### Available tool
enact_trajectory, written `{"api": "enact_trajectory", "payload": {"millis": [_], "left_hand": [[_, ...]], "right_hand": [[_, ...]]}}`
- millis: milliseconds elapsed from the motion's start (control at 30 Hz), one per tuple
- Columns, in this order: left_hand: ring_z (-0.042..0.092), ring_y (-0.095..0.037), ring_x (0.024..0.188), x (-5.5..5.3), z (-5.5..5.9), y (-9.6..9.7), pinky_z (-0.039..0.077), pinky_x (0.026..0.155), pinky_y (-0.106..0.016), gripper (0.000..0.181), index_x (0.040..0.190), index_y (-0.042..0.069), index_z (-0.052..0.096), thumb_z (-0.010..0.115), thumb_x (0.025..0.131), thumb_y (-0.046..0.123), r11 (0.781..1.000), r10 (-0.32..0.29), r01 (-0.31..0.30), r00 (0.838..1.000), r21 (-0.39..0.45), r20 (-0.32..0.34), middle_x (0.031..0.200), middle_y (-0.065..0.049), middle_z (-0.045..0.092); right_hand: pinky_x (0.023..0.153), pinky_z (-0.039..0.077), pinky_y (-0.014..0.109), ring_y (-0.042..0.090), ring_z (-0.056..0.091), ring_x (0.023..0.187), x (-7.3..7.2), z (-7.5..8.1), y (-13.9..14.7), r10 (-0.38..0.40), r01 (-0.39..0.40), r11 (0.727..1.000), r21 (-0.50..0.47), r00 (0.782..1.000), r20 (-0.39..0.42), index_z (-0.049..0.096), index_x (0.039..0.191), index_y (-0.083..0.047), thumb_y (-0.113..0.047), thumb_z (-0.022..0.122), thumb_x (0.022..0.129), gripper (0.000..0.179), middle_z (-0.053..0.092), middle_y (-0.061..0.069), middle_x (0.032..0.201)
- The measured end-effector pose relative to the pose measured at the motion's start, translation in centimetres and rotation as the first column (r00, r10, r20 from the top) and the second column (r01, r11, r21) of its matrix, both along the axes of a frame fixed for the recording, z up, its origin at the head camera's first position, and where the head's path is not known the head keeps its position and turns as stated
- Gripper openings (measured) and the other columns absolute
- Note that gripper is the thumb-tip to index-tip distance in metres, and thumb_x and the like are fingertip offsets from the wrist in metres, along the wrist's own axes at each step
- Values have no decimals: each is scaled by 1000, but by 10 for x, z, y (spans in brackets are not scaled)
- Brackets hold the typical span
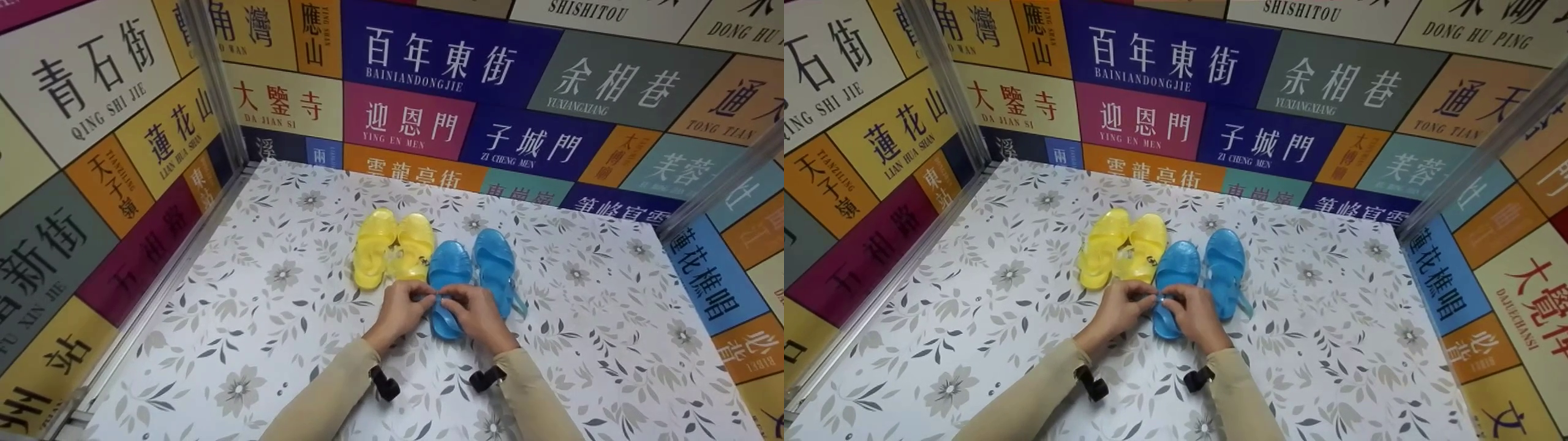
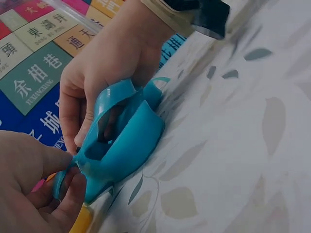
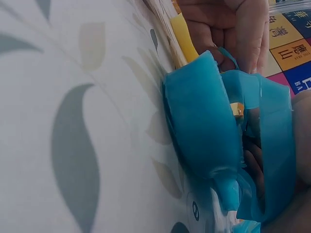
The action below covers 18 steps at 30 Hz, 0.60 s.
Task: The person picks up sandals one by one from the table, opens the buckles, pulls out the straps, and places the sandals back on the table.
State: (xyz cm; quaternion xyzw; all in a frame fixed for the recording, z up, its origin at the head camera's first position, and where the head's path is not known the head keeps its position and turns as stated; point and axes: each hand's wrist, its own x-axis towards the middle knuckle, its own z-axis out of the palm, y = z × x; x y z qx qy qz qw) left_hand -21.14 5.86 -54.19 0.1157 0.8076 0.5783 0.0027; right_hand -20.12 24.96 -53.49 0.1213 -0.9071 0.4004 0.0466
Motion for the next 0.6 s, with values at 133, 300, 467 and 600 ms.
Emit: {"api": "enact_trajectory", "payload": {"millis": [133, 300, 467, 600], "left_hand": [[68, -7, 87, -2, 2, 1, 57, 81, -28, 6, 97, 14, 82, 78, 95, 10, 1000, 4, -5, 999, 16, 41, 91, 6, 77], [68, -7, 88, -2, 4, 6, 57, 81, -28, 7, 97, 13, 82, 77, 94, 8, 1000, 8, -9, 999, 22, 45, 91, 4, 77], [68, -8, 87, 0, 7, 11, 57, 79, -26, 7, 97, 11, 82, 78, 93, 6, 1000, 19, -19, 999, 20, 39, 93, 1, 78], [68, -7, 85, 0, 9, 12, 58, 77, -26, 7, 98, 11, 81, 79, 93, 6, 999, 34, -35, 999, 11, 23, 92, 2, 77]], "right_hand": [[89, 59, 41, 18, 73, 101, -1, 1, 2, 5, -5, 1000, -25, 1000, 14, 80, 113, -12, -8, 75, 97, 17, 79, 0, 108], [89, 59, 37, 17, 73, 101, -3, 2, 4, 5, -3, 998, -64, 999, 44, 80, 113, -12, -6, 75, 97, 18, 79, 0, 108], [89, 59, 38, 17, 72, 102, -2, 3, 5, 7, -5, 998, -58, 999, 43, 80, 113, -13, -6, 75, 96, 19, 79, 0, 109], [88, 59, 37, 17, 73, 101, -3, 3, 3, 13, -12, 999, -46, 1000, 17, 80, 113, -14, -6, 76, 96, 20, 79, 0, 109]]}}
